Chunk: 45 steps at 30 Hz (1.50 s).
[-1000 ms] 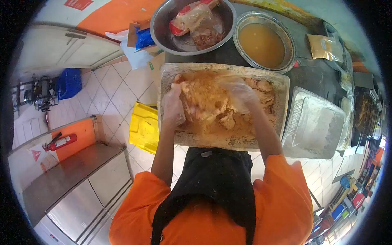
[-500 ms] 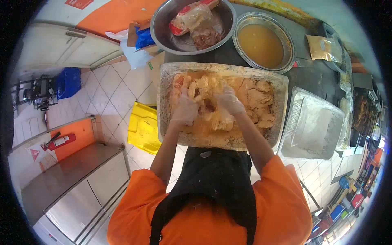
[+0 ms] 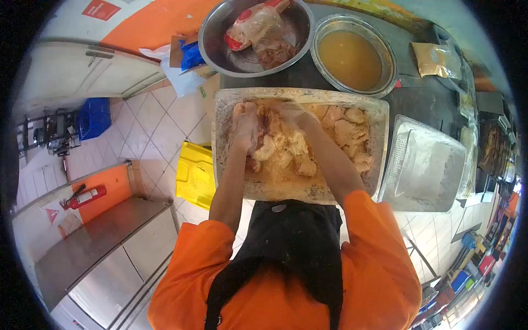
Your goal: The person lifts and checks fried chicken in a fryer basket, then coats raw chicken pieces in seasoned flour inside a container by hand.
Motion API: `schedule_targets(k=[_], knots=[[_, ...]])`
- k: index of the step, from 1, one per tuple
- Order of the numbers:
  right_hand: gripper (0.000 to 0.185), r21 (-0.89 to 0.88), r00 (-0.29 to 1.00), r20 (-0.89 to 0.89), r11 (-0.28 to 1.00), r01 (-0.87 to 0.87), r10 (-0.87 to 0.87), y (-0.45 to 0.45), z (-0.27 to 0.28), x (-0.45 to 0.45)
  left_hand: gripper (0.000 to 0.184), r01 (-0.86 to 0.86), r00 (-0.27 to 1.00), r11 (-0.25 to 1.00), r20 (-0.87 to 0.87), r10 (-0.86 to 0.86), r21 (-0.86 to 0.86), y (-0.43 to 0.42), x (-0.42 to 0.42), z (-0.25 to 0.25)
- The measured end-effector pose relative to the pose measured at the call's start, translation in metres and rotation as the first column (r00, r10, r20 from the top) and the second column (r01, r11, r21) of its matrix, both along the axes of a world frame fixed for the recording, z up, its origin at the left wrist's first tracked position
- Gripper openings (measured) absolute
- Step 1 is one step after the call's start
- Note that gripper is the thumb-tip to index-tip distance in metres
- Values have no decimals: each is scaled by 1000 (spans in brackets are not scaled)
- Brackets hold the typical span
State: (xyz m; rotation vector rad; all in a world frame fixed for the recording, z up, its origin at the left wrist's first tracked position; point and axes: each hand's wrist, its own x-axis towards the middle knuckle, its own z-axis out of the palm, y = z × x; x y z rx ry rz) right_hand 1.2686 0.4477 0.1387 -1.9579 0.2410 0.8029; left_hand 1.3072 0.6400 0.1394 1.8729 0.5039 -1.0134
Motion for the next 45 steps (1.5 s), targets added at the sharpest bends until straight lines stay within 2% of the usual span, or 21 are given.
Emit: schedule_targets(k=[4,6,9,10,12,15,17,20,22,24,26,29,30,32,34,36,38,39,41,43,45], knots=[[52,-376,840,197,830,-411,505,-16,45,-23,61,-98,970,972,197,141,-213,0,-17,47],[51,-47,961,147,972,-231,236,-54,25,-48,66,191,953,977,218,-209,97,27,-20,51],[49,-19,973,-207,995,101,-103,-63,31,-56,74,168,977,943,80,-199,286,42,-34,40],[49,-109,919,-332,976,189,-215,-63,36,-55,76,98,993,972,38,-109,213,41,-37,29],[50,49,980,-152,990,135,-126,-50,-2,-60,80,-56,996,998,-66,55,-14,37,-42,4],[50,41,964,-255,995,90,-76,-5,20,-39,68,-264,942,930,-277,191,-257,1,-51,25],[50,-56,979,-181,992,-109,97,8,33,-25,59,-381,904,847,-343,257,-370,-14,-51,27],[45,-241,921,164,920,-310,353,-11,10,-55,55,-110,983,866,77,168,-488,-1,-56,6],[43,-211,897,338,951,-225,287,-38,-6,-79,54,1,994,904,97,45,-426,11,-54,46],[42,-43,977,209,998,46,-36,-49,-1,-76,53,94,976,986,208,-64,-140,16,-46,62],[41,-34,874,-238,903,429,-424,-55,26,-54,53,64,863,936,452,-225,346,13,-33,47],[40,5,737,-401,804,595,-543,-28,22,-9,63,54,879,906,411,-243,419,-1,-7,-3],[39,-104,977,4,971,214,-215,-19,-2,-5,65,55,883,904,403,-242,423,-9,2,-8],[40,-202,918,362,975,-92,162,5,-15,1,62,93,882,928,402,-244,360,-22,6,-6],[42,220,946,311,975,25,-95,27,-39,5,58,166,857,939,427,-288,300,-14,6,-28],[44,654,938,55,722,225,-342,45,-132,4,52,147,879,967,421,-225,210,-7,10,-3],[43,12,930,254,960,-279,267,15,-32,-11,48,76,928,990,355,-116,123,-2,-17,72],[43,-289,792,239,820,-495,562,1,23,-18,46,77,938,992,330,-107,103,6,-32,88],[46,-203,982,-32,960,-191,188,-9,110,-25,46,162,927,971,310,-212,177,25,-49,92],[59,-115,996,-94,993,-3,-8,-57,29,-52,48,130,960,946,202,-196,298,24,-64,119],[64,-281,968,-250,955,-96,24,-83,-58,-80,53,137,978,909,91,-187,394,27,-71,99]])
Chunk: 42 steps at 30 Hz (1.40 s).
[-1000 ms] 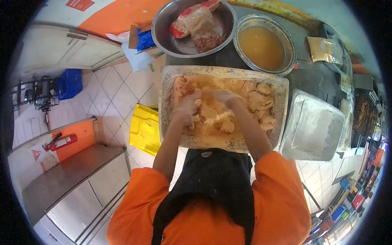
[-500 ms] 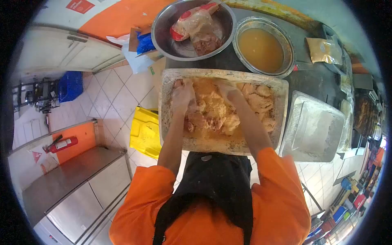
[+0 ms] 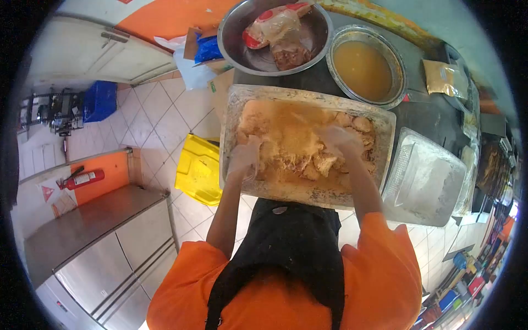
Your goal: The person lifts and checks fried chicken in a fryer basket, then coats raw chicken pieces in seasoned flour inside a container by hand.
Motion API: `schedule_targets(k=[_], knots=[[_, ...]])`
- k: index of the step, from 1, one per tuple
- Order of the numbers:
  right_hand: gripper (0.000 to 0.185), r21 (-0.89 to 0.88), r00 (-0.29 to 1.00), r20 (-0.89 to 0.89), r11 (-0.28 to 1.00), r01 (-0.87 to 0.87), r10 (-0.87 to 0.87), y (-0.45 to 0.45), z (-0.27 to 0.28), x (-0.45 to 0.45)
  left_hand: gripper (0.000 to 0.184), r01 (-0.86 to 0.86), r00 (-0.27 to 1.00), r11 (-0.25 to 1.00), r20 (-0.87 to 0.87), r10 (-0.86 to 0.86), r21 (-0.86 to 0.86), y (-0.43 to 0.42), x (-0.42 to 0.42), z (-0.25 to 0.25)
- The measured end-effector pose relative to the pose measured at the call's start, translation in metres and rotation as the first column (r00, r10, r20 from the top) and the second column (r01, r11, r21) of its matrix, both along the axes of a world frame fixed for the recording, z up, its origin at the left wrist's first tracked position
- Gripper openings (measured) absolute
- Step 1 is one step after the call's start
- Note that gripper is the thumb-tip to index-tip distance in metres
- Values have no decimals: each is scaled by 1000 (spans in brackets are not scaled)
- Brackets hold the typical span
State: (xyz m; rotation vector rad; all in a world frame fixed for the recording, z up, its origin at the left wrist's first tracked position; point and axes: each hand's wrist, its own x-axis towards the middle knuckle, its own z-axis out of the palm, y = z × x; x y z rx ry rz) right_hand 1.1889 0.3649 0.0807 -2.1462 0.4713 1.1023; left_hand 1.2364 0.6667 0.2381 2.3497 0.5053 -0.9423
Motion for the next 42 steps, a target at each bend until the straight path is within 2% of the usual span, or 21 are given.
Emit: schedule_targets(k=[2,3,5,6,7,9,11,13,17,19,22,23,26,27,29,31,33,35,37,39,42], knots=[[60,-99,999,-47,995,-21,16,11,14,1,59,53,996,998,-70,-51,28,10,1,-70],[52,-106,1000,-17,994,-5,3,44,83,8,61,68,992,997,-108,-64,26,8,3,-82],[44,-48,985,95,989,-140,145,67,93,8,59,161,985,986,-54,-164,-46,-2,5,-71],[44,-3,938,188,955,-298,293,74,41,7,57,263,964,962,49,-260,-76,-1,6,-74],[47,18,898,253,927,-375,359,78,23,10,53,463,860,884,278,-428,-71,14,-7,-104],[54,37,839,361,893,-448,406,90,3,17,45,687,635,724,428,-643,68,21,-13,-112],[60,-64,762,458,872,-485,457,105,6,23,39,772,531,597,293,-795,220,7,-7,-86],[64,-279,609,536,804,-525,584,114,31,29,35,703,613,699,384,-690,131,8,-7,-78],[61,-144,633,515,786,-601,578,84,114,35,35,394,864,916,367,-343,-71,19,-23,-21],[58,199,760,600,873,-444,250,29,71,23,41,102,977,992,193,-86,-77,18,-23,6],[55,484,865,490,859,-170,-105,-11,-9,30,56,175,982,983,57,-178,51,30,-19,-11],[52,349,840,542,912,-214,-10,3,-14,38,63,290,955,952,42,-295,96,35,-14,-29],[45,-47,768,566,942,-332,299,67,-49,79,78,-108,994,991,-23,106,-75,21,8,-105],[45,190,876,473,959,-209,97,91,-41,94,80,-188,982,980,-28,187,-65,9,16,-87],[45,394,924,383,906,-155,-8,132,-4,114,81,-325,946,933,-38,323,-158,-9,34,-56],[52,348,855,494,865,-362,159,151,42,124,72,-412,903,784,-91,421,-465,2,49,-116],[47,320,918,321,886,-335,231,156,104,123,64,-444,859,589,-134,494,-675,8,53,-129],[44,219,824,427,842,-494,372,144,105,117,59,-494,797,483,-155,583,-723,6,33,-74],[43,-43,443,720,671,-740,534,101,62,96,59,-276,961,893,-127,246,-356,12,27,-25],[47,-34,582,614,755,-655,533,66,104,69,59,-161,977,972,-168,132,-173,28,6,-34],[51,441,924,375,864,-243,68,13,-4,41,55,-332,943,896,-89,320,-295,52,-21,-124]])
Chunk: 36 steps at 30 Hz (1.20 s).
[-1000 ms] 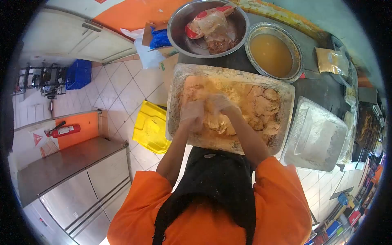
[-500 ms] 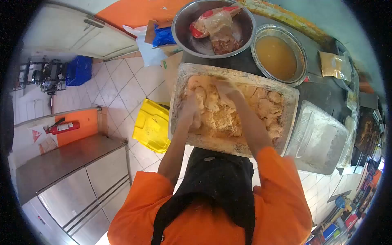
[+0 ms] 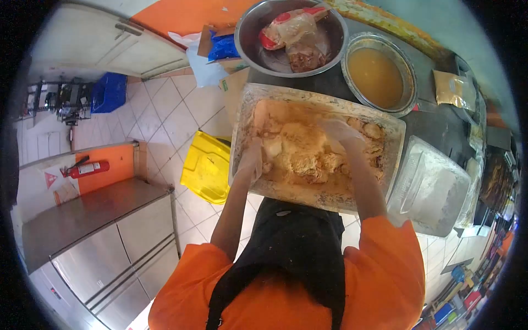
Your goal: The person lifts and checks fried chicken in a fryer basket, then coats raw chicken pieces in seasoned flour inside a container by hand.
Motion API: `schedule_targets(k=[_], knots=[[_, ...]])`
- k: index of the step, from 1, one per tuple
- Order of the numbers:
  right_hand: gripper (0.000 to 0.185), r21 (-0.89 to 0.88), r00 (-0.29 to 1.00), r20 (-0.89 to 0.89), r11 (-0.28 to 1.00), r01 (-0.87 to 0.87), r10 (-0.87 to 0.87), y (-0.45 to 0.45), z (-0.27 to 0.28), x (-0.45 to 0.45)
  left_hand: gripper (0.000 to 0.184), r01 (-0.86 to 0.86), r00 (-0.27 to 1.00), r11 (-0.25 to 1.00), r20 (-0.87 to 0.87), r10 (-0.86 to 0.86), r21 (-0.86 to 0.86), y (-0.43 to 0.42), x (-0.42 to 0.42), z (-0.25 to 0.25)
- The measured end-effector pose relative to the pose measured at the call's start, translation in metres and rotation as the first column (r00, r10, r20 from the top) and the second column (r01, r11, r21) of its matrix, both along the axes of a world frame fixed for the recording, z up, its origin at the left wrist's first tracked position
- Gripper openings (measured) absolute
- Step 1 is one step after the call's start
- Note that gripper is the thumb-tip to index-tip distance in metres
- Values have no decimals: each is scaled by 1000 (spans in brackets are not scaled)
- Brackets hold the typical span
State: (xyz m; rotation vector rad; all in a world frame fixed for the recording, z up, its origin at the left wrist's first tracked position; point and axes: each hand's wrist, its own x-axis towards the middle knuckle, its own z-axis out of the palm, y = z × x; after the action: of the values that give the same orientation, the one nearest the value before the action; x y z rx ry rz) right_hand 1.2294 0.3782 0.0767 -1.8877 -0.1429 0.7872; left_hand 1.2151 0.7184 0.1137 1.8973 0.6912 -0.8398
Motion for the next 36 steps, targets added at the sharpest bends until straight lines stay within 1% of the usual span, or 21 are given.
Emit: schedule_targets(k=[1,4,6,8,9,10,11,14,15,17,18,21,23,24,26,27,28,30,31,32,36], knots=[[53,20,986,-121,993,113,-110,-3,-41,-12,53,-59,996,998,59,61,-35,-5,-3,-17],[54,-367,993,-101,930,12,-53,56,36,-15,44,-194,977,945,36,210,-263,-31,11,-45],[54,-472,989,94,880,-53,110,67,23,-19,40,-231,973,926,-70,220,-299,-48,17,-15],[52,-587,900,303,806,-84,314,66,-50,-20,40,-195,971,960,-181,159,-200,-72,33,87],[51,-556,901,279,821,-131,333,64,-27,-22,39,221,974,974,62,-218,-49,-60,29,70],[50,-526,900,253,831,-181,356,60,29,-18,39,558,778,811,228,-585,178,-41,24,37],[49,-494,896,228,838,-231,381,56,61,-17,38,740,428,513,284,-858,435,-29,21,20],[42,-525,772,393,811,-258,500,-4,57,-49,45,466,868,880,148,-474,89,-23,19,50],[41,-536,954,151,832,-142,260,-6,73,-51,48,311,949,951,59,-310,-6,-23,19,65],[40,-541,966,-188,840,49,-178,-11,89,-66,53,-54,987,989,-160,31,-140,-26,21,80],[41,-521,906,-271,841,145,-324,-15,82,-78,54,-24,981,991,-194,-3,-133,-28,22,77],[44,-204,894,-269,929,310,-357,-31,-24,-127,54,68,973,970,-198,-116,-233,-40,19,56],[45,-128,830,-413,926,356,-376,8,-37,-111,52,170,980,906,-29,-196,-388,-45,5,46],[45,-261,859,-379,930,259,-345,40,-7,-96,50,240,970,869,75,-230,-433,-49,1,45],[44,-376,870,-393,916,144,-298,79,80,-63,48,533,816,791,429,-387,-301,-52,-3,41],[43,-359,854,-435,925,127,-286,87,116,-51,48,654,638,747,618,-459,-120,-51,-2,35],[42,-343,835,-479,933,106,-270,90,132,-49,50,729,286,652,774,-565,206,-44,1,25],[42,-481,962,-71,854,199,-264,88,63,-90,51,714,362,689,779,-512,122,-43,1,15],[43,-426,957,47,860,279,-287,73,27,-110,50,557,758,785,553,-346,-271,-54,2,45],[43,-366,938,163,865,344,-305,58,-8,-130,49,223,974,805,155,-164,-550,-63,3,71],[48,-355,740,-266,777,520,-618,16,125,-87,51,356,927,917,191,-322,-181,-59,18,109]])
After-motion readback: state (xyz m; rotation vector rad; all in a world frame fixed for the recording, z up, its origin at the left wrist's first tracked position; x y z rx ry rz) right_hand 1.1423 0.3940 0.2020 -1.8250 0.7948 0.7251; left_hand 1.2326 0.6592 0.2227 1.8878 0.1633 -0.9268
